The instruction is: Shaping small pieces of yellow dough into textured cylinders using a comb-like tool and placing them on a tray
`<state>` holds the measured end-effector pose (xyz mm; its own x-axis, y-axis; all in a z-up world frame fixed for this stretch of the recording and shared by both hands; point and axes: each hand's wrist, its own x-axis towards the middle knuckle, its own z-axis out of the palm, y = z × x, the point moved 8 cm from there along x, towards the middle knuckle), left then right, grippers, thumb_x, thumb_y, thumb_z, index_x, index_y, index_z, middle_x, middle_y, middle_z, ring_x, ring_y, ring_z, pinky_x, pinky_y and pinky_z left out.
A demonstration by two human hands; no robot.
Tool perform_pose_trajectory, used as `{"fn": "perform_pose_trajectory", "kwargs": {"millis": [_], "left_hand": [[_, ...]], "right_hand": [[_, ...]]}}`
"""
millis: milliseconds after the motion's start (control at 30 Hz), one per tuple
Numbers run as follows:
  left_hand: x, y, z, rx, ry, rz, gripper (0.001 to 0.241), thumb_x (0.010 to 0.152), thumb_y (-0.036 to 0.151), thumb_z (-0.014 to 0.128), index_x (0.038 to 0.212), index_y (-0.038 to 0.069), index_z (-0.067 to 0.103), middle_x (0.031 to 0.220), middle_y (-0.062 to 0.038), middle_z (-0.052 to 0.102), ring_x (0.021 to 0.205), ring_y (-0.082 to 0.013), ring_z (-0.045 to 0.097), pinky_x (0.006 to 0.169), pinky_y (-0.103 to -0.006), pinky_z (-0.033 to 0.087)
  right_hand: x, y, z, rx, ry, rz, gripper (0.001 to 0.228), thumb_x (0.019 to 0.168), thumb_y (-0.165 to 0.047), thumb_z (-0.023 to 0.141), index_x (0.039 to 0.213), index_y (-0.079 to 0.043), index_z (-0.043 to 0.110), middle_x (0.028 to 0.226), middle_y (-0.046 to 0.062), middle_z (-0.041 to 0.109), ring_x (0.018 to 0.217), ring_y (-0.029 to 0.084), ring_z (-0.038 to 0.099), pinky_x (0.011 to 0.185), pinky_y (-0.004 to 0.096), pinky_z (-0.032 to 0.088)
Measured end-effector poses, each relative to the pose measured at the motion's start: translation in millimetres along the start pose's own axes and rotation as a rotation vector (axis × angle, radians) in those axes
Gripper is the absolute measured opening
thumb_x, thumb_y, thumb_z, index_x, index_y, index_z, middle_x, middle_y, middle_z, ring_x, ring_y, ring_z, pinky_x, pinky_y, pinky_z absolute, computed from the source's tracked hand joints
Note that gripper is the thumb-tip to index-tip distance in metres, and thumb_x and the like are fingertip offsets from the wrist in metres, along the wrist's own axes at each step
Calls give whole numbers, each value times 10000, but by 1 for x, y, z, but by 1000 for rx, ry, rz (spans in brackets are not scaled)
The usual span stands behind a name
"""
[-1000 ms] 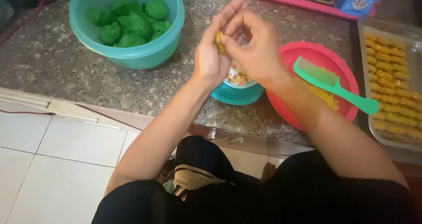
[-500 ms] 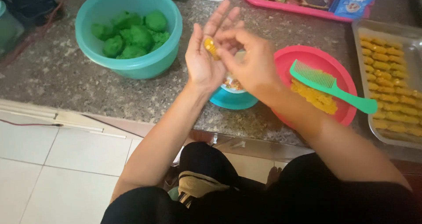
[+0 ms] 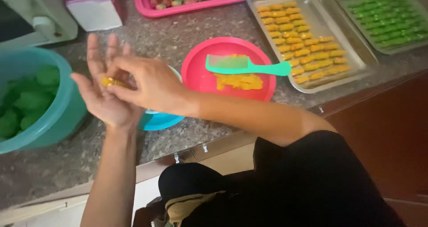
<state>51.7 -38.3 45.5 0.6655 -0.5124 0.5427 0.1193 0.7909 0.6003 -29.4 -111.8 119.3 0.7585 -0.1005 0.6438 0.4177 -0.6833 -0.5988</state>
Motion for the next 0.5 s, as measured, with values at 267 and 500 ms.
{"fn": "perform_pose_trajectory", "kwargs": {"millis": [267, 500], "left_hand": [[-3, 8, 12, 115, -11, 20, 877, 1058, 753, 377, 1657, 121, 278, 1621, -152, 331, 1473, -250, 379, 1322, -423, 261], [-4, 17, 16, 160, 25, -67, 926, 939, 788, 452, 1635, 194, 312, 1563, -68, 409, 1431, -254, 398, 1225, -450, 347]], "right_hand": [[6, -1, -31, 157, -14, 18, 219, 921, -230, 780, 1086, -115, 694, 996, 27, 755, 938, 164, 752, 816, 328, 603], [-42, 76, -220, -29, 128, 113, 130, 1086, -107, 721, 1197, -49, 685, 1170, 25, 747, 1105, 121, 723, 1001, 305, 598]]}}
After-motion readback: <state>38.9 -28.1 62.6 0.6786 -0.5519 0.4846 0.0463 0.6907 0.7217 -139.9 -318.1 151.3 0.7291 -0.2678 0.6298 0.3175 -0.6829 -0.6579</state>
